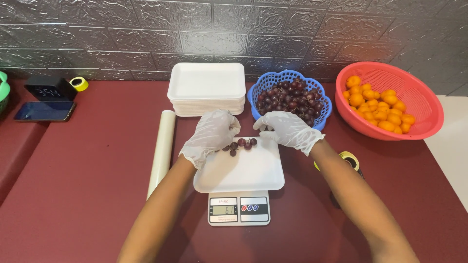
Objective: A person wearing gloves picks individual grapes from a basket and carefully arranges them on a white tray placed on a digital scale, forming a specific rectangular pattern.
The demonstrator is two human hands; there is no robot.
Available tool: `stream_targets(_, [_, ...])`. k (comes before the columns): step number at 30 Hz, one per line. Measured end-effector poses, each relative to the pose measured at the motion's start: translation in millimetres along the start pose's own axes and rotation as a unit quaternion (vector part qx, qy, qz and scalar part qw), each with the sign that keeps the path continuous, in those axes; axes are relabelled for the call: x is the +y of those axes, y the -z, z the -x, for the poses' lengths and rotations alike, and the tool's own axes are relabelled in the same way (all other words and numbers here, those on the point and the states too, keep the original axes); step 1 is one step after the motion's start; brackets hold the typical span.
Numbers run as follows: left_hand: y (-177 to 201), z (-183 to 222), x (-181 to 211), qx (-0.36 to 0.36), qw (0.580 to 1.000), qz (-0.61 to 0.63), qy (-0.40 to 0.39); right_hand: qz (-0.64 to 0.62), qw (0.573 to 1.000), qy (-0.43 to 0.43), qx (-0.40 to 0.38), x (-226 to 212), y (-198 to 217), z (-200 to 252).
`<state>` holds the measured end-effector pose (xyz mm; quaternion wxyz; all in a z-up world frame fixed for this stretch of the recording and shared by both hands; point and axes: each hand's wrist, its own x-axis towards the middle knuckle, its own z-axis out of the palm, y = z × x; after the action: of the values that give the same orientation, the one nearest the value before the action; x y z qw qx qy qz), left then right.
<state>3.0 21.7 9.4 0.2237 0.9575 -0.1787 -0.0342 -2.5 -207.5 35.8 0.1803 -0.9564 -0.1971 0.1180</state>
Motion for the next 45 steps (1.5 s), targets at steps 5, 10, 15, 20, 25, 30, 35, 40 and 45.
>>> stream_targets(5, [0,-12,-4,0.005,1.000,0.006,-0.015,0.016,0.998,0.017,0.059,26,3,-3])
stream_targets(10, [9,-25,8,0.026,0.999,0.025,-0.029,0.012,0.994,0.003,0.109,45,16,3])
stream_targets(15, [27,-34,27,0.064,0.994,0.059,-0.060,0.007,0.984,-0.048,0.174,56,38,15])
stream_targets(20, [21,-53,45,0.074,0.990,0.092,-0.071,0.038,0.971,-0.051,0.231,79,44,13])
stream_targets(25, [-4,-90,59,0.057,0.991,0.095,-0.075,0.068,0.965,-0.090,0.236,100,45,-4])
stream_targets(30, [-34,-129,68,0.008,0.997,0.057,-0.056,0.090,0.970,-0.150,0.169,131,33,-35])
stream_targets(35, [-65,-165,59,-0.006,0.999,0.022,-0.023,0.100,0.968,-0.169,0.157,149,14,-56])
stream_targets(40, [-80,-175,47,-0.016,0.999,-0.026,-0.016,0.139,0.965,-0.086,0.207,144,-3,-72])
stream_targets(45, [-87,-179,40,-0.025,0.999,-0.030,-0.005,0.299,0.920,-0.030,0.250,150,-25,-101])
